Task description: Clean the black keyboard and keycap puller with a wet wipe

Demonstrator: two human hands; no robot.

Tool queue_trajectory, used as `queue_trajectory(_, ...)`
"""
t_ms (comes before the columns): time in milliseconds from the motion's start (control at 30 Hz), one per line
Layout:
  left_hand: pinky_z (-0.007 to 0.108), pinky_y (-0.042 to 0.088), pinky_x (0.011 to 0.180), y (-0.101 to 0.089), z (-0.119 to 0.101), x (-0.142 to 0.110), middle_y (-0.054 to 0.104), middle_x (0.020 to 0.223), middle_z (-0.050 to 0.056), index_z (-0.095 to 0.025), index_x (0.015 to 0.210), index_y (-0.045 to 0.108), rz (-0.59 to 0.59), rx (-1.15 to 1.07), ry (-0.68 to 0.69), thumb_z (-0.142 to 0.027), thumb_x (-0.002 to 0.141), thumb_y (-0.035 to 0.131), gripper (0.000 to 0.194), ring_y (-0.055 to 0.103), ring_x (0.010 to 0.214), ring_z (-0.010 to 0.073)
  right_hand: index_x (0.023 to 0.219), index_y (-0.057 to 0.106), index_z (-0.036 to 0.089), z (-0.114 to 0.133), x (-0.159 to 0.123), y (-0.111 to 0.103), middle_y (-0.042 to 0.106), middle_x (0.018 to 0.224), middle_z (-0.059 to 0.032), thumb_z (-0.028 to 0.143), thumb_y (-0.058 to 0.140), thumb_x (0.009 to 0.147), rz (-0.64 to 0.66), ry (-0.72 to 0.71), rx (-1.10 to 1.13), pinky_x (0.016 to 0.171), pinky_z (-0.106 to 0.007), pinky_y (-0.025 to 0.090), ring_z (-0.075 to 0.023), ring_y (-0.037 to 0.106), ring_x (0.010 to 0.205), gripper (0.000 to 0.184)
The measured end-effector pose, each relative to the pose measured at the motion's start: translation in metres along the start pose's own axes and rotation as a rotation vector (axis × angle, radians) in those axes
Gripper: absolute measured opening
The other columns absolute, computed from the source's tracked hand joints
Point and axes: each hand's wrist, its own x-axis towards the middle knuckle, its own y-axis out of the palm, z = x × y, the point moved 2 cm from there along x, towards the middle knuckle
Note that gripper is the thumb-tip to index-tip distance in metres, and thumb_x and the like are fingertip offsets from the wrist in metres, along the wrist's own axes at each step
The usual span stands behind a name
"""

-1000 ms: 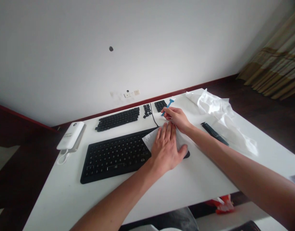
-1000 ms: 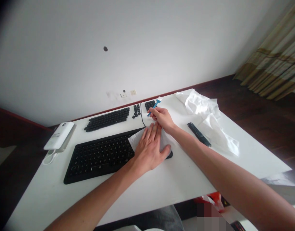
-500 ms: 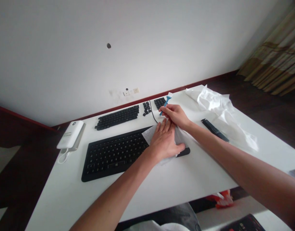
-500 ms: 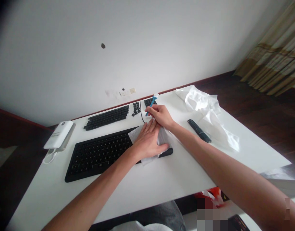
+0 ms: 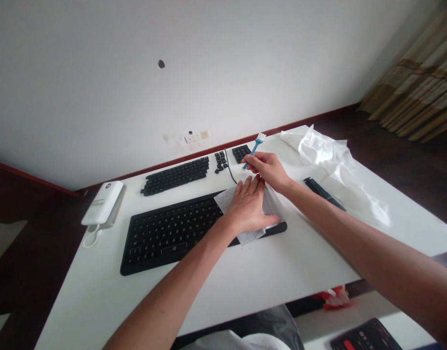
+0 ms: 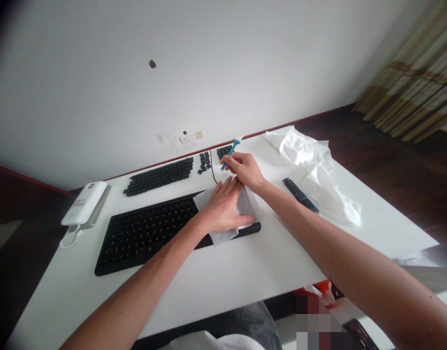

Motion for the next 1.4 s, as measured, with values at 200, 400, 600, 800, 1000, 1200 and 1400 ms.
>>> queue_trajectory(200, 0.059, 0.009, 0.134, -0.001, -0.003, 0.001, 0.019, 0.174, 0.024, -0.006, 0.161, 0.027, -0.008, 0.014, -0.004, -0.048, 0.078, 0.075, 0.105, 0.011, 0.163, 0.0397, 0.082, 0.075, 0.015, -0.003, -0.001, 0.001, 0.063, 0.069, -0.0034, 0.053, 0.074, 0.083, 0.011, 0.007, -0.015, 0.056, -0.027, 0.034, -0.0120, 0.048, 0.061, 0.038)
queue_trajectory(400, 0.055, 0.011, 0.134, -0.005, -0.011, 0.001, 0.019, 0.174, 0.024, -0.005, 0.161, 0.026, 0.025, 0.048, -0.057, -0.047, 0.079, 0.074, 0.105, 0.013, 0.163, 0.0392, 0.083, 0.076, 0.015, -0.004, 0.000, 0.001, 0.063, 0.068, -0.0034, 0.052, 0.072, 0.084, 0.008, 0.006, -0.037, 0.055, -0.027, 0.033, -0.0118, 0.047, 0.060, 0.038)
queue_trajectory(600, 0.056, 0.013, 0.133, -0.005, -0.016, 0.000, 0.023, 0.173, 0.024, -0.005, 0.160, 0.029, 0.023, 0.091, -0.063, -0.047, 0.082, 0.072, 0.098, 0.016, 0.162, 0.0397, 0.082, 0.075, 0.015, -0.003, -0.001, 0.002, 0.064, 0.069, -0.0037, 0.053, 0.072, 0.083, 0.012, 0.010, -0.026, 0.056, -0.027, 0.035, -0.0123, 0.050, 0.063, 0.038)
queue_trajectory(800, 0.057, 0.011, 0.133, -0.006, -0.012, 0.002, 0.019, 0.173, 0.026, -0.003, 0.162, 0.025, 0.039, 0.096, -0.044, -0.050, 0.083, 0.073, 0.103, 0.011, 0.163, 0.0401, 0.083, 0.076, 0.015, -0.004, -0.001, 0.001, 0.063, 0.068, -0.0033, 0.052, 0.073, 0.083, 0.011, 0.004, -0.034, 0.054, -0.027, 0.033, -0.0118, 0.047, 0.061, 0.038)
queue_trajectory(1000, 0.057, 0.012, 0.134, 0.007, 0.010, -0.021, 0.015, 0.176, 0.018, -0.012, 0.167, 0.020, -0.111, 0.114, 0.039, -0.063, 0.097, 0.055, 0.093, 0.007, 0.165, 0.0338, 0.083, 0.076, 0.016, -0.005, 0.004, -0.006, 0.063, 0.068, -0.0027, 0.053, 0.074, 0.083, -0.007, -0.022, -0.013, 0.057, -0.028, 0.036, -0.0124, 0.047, 0.061, 0.037)
queue_trajectory(1200, 0.055, 0.020, 0.133, 0.012, 0.034, -0.065, 0.019, 0.176, 0.015, -0.013, 0.167, 0.022, -0.216, 0.292, 0.036, -0.058, 0.101, 0.049, 0.084, 0.016, 0.164, 0.0319, 0.082, 0.076, 0.016, -0.006, 0.005, -0.005, 0.062, 0.067, -0.0016, 0.050, 0.071, 0.086, 0.010, -0.062, -0.028, 0.057, -0.028, 0.035, -0.0122, 0.047, 0.061, 0.035)
queue_trajectory(1400, 0.053, 0.024, 0.132, 0.008, 0.051, -0.094, 0.022, 0.175, 0.013, -0.014, 0.168, 0.022, -0.255, 0.398, 0.030, -0.060, 0.104, 0.046, 0.082, 0.019, 0.163, 0.0307, 0.086, 0.078, 0.015, -0.001, 0.004, -0.006, 0.069, 0.073, -0.0040, 0.048, 0.069, 0.090, 0.041, -0.098, -0.109, 0.062, -0.029, 0.042, -0.0134, 0.055, 0.066, 0.035)
